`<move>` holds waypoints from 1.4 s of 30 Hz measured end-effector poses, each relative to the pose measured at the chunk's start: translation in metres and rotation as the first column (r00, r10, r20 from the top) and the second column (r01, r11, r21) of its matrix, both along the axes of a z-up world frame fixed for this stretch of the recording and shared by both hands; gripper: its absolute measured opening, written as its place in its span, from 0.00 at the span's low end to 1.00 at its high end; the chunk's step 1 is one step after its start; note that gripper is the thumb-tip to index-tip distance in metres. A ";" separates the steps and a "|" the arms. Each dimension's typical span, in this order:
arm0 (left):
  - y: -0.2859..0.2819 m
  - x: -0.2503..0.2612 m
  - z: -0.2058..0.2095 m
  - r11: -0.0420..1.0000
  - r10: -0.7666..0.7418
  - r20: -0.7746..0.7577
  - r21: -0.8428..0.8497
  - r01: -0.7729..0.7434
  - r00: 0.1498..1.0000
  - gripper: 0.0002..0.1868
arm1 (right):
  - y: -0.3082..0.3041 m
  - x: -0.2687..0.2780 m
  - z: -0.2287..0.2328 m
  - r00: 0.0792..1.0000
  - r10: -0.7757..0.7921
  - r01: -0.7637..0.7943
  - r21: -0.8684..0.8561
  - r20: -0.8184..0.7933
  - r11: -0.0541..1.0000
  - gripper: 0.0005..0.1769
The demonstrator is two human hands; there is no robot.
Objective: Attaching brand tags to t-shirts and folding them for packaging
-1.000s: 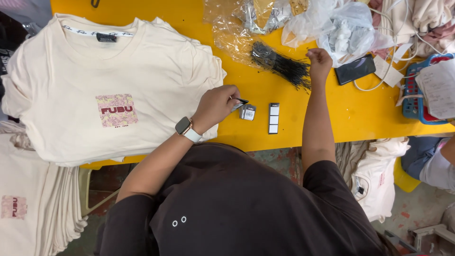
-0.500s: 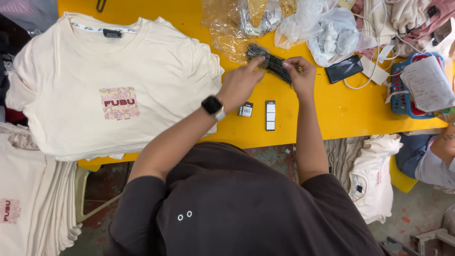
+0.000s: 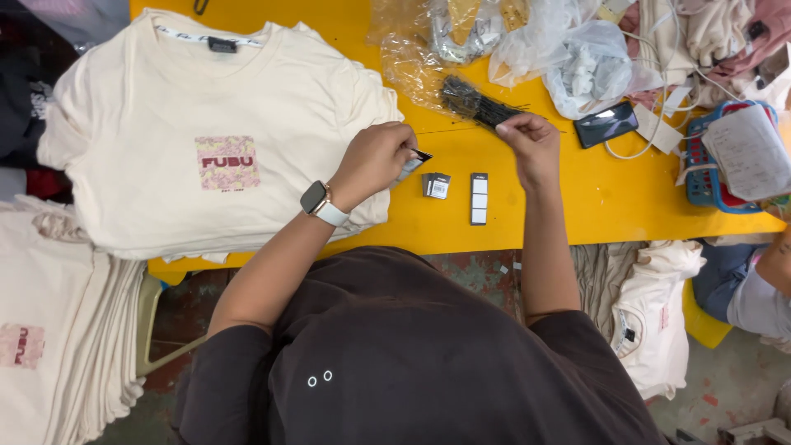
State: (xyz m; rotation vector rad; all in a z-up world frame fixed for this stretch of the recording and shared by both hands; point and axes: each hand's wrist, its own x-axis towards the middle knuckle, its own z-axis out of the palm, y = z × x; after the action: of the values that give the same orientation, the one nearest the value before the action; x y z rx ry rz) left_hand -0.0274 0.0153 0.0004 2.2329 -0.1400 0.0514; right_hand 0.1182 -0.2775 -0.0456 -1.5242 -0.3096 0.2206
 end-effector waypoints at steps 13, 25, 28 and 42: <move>0.056 -0.075 -0.008 0.723 0.360 -0.107 -0.596 -0.350 0.927 0.06 | 0.152 -0.028 0.049 0.951 0.151 0.128 0.786 -0.270 0.604 0.19; 0.114 -0.111 0.011 0.831 0.520 0.318 -0.404 -0.383 0.793 0.05 | 0.258 -0.167 0.081 0.753 0.267 -0.073 -0.326 0.601 0.942 0.01; 0.125 -0.113 0.013 0.869 0.481 0.390 -0.334 -0.366 0.786 0.05 | 0.274 -0.172 0.078 0.734 0.243 -0.016 -0.341 0.634 0.940 0.02; 0.180 -0.115 -0.005 0.941 0.318 0.493 -0.057 -0.334 0.810 0.04 | 0.337 -0.187 0.044 0.792 0.124 0.052 -0.268 0.597 0.962 0.03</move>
State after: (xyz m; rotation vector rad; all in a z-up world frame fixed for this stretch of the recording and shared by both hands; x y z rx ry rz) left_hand -0.1428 0.1956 -0.0044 2.2059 -0.0307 0.8257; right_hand -0.0684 0.0595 -0.0014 -1.8412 -0.8570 -0.2275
